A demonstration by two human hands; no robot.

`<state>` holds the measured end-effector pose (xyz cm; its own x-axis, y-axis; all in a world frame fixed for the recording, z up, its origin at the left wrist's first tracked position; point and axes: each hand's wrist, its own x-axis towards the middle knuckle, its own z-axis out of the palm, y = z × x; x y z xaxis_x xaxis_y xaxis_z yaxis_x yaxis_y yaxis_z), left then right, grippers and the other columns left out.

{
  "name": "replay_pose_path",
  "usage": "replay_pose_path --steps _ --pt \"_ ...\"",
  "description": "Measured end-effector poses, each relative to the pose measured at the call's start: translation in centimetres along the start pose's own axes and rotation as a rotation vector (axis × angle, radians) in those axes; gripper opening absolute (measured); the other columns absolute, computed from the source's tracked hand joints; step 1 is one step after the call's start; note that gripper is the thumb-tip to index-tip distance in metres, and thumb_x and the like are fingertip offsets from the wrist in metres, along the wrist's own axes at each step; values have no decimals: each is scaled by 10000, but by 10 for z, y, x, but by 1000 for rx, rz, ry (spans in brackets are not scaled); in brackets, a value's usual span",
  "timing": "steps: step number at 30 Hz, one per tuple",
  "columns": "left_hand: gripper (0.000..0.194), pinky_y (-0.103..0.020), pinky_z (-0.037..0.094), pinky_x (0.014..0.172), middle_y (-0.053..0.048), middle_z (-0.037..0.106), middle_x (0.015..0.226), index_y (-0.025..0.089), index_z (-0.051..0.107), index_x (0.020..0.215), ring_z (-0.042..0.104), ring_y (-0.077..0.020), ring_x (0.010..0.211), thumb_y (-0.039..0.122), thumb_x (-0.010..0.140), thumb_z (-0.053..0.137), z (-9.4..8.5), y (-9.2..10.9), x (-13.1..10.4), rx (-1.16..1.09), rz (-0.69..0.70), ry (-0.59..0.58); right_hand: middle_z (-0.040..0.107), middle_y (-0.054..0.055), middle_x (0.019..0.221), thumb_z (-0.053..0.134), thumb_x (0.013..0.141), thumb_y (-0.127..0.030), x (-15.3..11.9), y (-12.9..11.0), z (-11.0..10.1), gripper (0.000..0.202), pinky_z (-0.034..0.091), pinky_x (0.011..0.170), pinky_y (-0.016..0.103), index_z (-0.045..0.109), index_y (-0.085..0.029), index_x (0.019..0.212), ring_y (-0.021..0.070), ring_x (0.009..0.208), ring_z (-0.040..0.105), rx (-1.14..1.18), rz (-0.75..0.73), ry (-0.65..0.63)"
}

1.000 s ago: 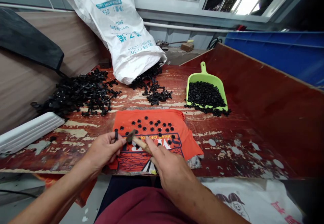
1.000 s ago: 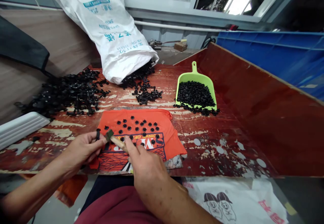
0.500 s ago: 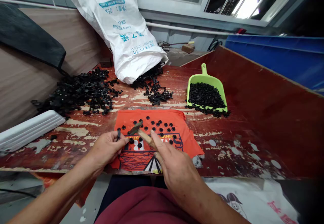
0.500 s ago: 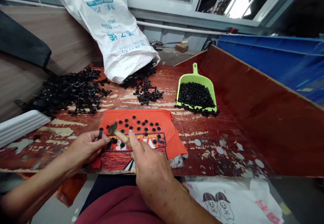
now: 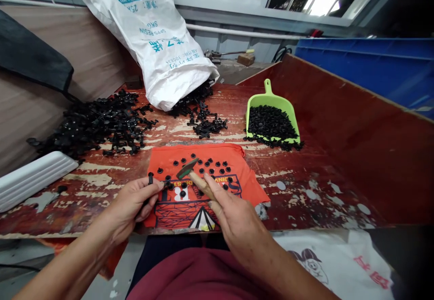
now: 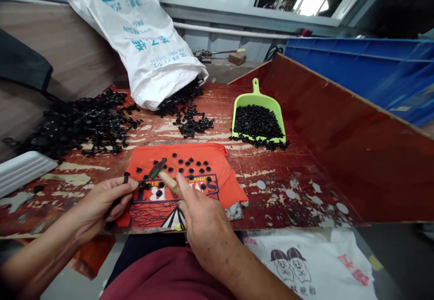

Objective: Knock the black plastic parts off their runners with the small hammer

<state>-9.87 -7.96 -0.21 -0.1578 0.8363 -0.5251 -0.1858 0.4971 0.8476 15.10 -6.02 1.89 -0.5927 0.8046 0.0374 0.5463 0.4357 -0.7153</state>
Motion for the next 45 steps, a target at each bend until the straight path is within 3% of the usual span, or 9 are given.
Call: replay_pose_path --steps 6,9,17,23,28,33,39,45 --pt "445 -149 163 308 80 452 387 171 482 570 285 -18 283 486 681 777 -4 -1 1 14 -16 -19 646 86 1355 351 1001 -175 -9 14 11 563 529 986 440 297 -235 1558 245 1163 646 -3 52 2" --pt "420 -143 155 315 95 438 375 179 489 618 267 -16 278 494 717 748 1 -2 1 118 -9 29 647 95 1351 357 992 -158 -9 16 9 565 562 919 424 311 -221 1551 249 1104 673 -23 35 4" --pt "461 -141 179 306 113 436 393 203 454 644 270 -18 281 558 631 747 14 -1 -2 200 50 143 695 126 1236 358 1022 -205 2 1 2 551 570 894 394 297 -229 1568 262 1021 700 -244 -60 32" --pt "475 -127 144 325 135 391 397 199 475 686 213 -3 310 580 618 750 10 -3 -1 180 45 94 732 115 1114 429 999 -198 11 -12 8 576 588 724 350 317 -273 1560 263 859 735 -413 43 -148" --pt "493 -137 146 332 131 369 400 202 451 641 208 -8 333 602 607 736 10 0 -5 211 49 84 724 113 1149 367 1025 -213 12 -15 4 588 569 788 331 218 -254 1593 236 904 717 -330 -25 -22" --pt "455 -151 201 347 106 417 449 201 475 653 268 -29 366 590 648 711 11 -3 -3 256 118 53 749 115 1048 444 994 -211 17 -14 2 590 575 683 352 312 -278 1565 276 820 733 -480 98 -181" --pt "459 -167 184 355 105 412 440 209 447 638 263 -36 348 601 682 683 8 -2 -1 289 91 20 732 101 1120 374 1024 -220 11 -13 -2 585 576 794 342 233 -258 1590 241 902 713 -313 -50 30" --pt "441 -177 196 391 71 399 382 190 482 563 277 -46 345 566 778 564 9 5 -7 337 88 28 738 109 1022 417 1000 -211 12 -16 2 573 584 683 347 321 -275 1561 261 774 730 -495 51 -167"
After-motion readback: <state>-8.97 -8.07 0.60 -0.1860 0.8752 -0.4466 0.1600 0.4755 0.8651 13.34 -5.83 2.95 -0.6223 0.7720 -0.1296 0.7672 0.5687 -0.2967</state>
